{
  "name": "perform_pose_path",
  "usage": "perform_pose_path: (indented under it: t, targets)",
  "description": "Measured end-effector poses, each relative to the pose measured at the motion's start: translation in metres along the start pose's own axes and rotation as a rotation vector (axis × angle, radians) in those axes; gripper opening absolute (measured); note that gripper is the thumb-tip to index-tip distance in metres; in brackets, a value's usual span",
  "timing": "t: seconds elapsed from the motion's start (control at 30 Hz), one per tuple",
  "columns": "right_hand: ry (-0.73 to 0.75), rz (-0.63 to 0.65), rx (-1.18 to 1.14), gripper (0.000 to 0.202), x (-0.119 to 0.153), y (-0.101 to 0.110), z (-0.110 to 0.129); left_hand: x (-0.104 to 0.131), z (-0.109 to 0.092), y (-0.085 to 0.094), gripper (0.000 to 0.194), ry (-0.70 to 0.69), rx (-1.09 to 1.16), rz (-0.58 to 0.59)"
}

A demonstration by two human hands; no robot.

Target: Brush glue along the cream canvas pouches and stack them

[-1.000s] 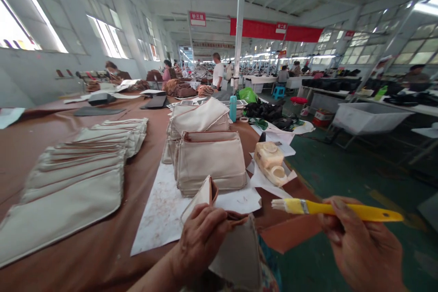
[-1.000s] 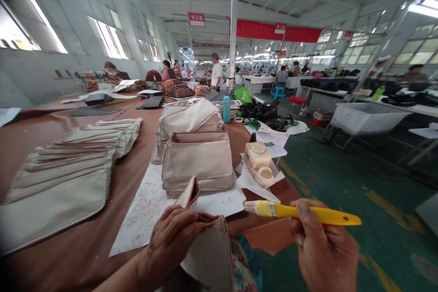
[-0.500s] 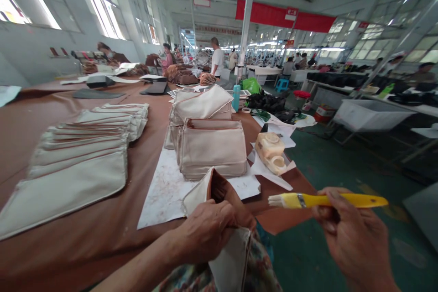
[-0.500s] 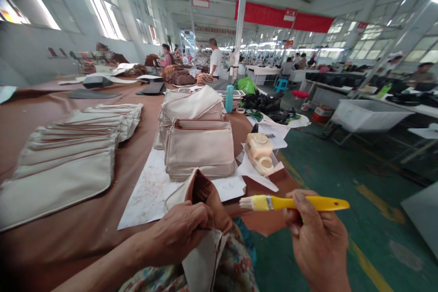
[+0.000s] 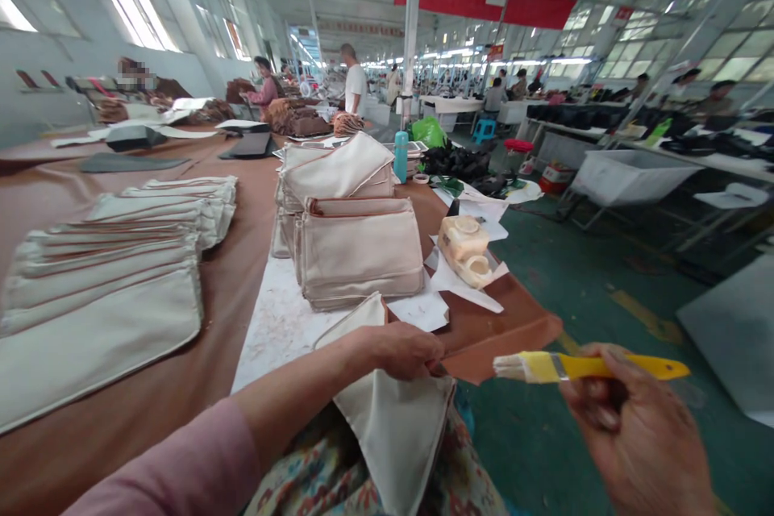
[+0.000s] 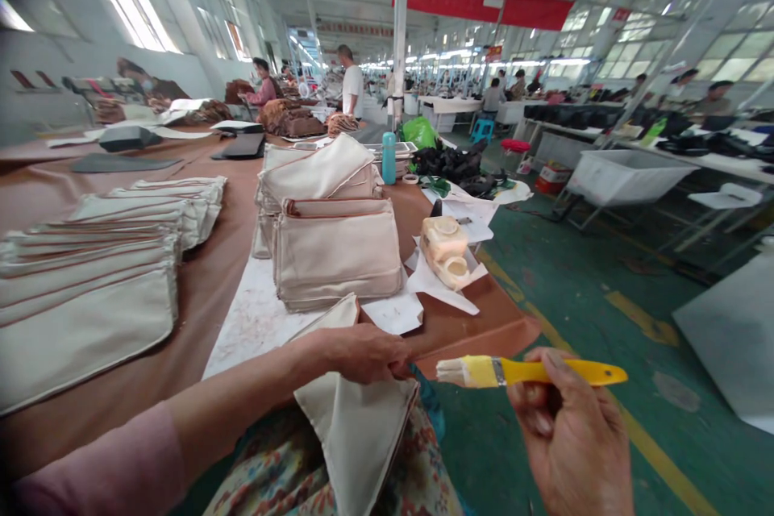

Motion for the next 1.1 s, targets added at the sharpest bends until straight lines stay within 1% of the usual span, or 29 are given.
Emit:
perform_pose_path:
  t: [0.03, 0.1, 0.13, 0.2, 0.23, 0.27, 0.33, 0.37, 0.4, 0.47, 0.5, 0.57, 0.67, 0.73, 0.87, 1.0, 1.07, 1.1]
  targets:
    - [0.015, -0.005, 0.015, 0.026, -0.001, 0.005, 0.001, -0.011, 0.008, -0.007, 0.015, 0.002, 0.004, 0.055]
    - [0.028, -0.018, 0.04, 0.026, -0.005, 0.016, 0.0, -0.027, 0.015, -0.019, 0.018, -0.038, 0.012, 0.15]
    - [0.022, -0.03, 0.044, 0.025, -0.008, 0.022, -0.001, -0.032, 0.018, -0.022, 0.017, -0.041, 0.011, 0.164]
    - [-0.017, -0.064, 0.018, 0.024, -0.014, 0.034, -0.007, -0.035, 0.02, -0.023, 0.005, -0.027, 0.004, 0.159]
    - [-0.047, -0.082, -0.012, 0.024, -0.017, 0.039, -0.01, -0.035, 0.02, -0.023, 0.007, -0.018, -0.002, 0.145]
    - [-0.08, -0.093, -0.051, 0.023, -0.02, 0.043, -0.014, -0.036, 0.018, -0.022, 0.019, -0.016, -0.013, 0.13]
    - [-0.128, -0.093, -0.124, 0.024, -0.025, 0.046, -0.022, -0.04, 0.013, -0.024, 0.038, -0.039, -0.052, 0.122]
    - [-0.14, -0.084, -0.147, 0.024, -0.027, 0.046, -0.024, -0.043, 0.011, -0.028, 0.042, -0.059, -0.085, 0.147]
    - [-0.143, -0.074, -0.161, 0.025, -0.028, 0.046, -0.026, -0.047, 0.009, -0.033, 0.042, -0.073, -0.124, 0.185]
    - [-0.144, -0.063, -0.171, 0.026, -0.029, 0.044, -0.028, -0.055, 0.008, -0.042, 0.034, -0.068, -0.203, 0.256]
    - [-0.142, -0.064, -0.174, 0.026, -0.029, 0.044, -0.028, -0.059, 0.009, -0.045, 0.029, -0.051, -0.236, 0.273]
    - [-0.141, -0.064, -0.181, 0.027, -0.029, 0.045, -0.029, -0.065, 0.01, -0.047, 0.028, -0.017, -0.28, 0.258]
    - [-0.131, -0.066, -0.192, 0.025, -0.031, 0.05, -0.028, -0.066, 0.008, -0.048, 0.037, -0.016, -0.315, 0.208]
    - [-0.125, -0.063, -0.206, 0.024, -0.033, 0.054, -0.026, -0.065, 0.005, -0.049, 0.038, -0.019, -0.35, 0.174]
    - [-0.133, -0.042, -0.234, 0.024, -0.032, 0.053, -0.026, -0.071, -0.001, -0.061, 0.023, -0.025, -0.427, 0.14]
    - [-0.123, -0.039, -0.218, 0.024, -0.027, 0.05, -0.025, -0.082, -0.004, -0.078, 0.016, -0.027, -0.441, 0.156]
    - [-0.121, -0.04, -0.211, 0.024, -0.025, 0.051, -0.025, -0.083, -0.005, -0.082, 0.017, -0.017, -0.427, 0.188]
    - [-0.12, -0.041, -0.213, 0.024, -0.025, 0.053, -0.024, -0.082, -0.004, -0.08, 0.017, -0.013, -0.419, 0.198]
Point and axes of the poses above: each hand's wrist, its own x-axis away from the middle knuckle, its own y-axis out of the back of the hand, z = x × y, the point moved 7 cm from there along -x, towards the middle knuckle, and after that the axes turned 10 degrees about -y, right-handed, at the moved point
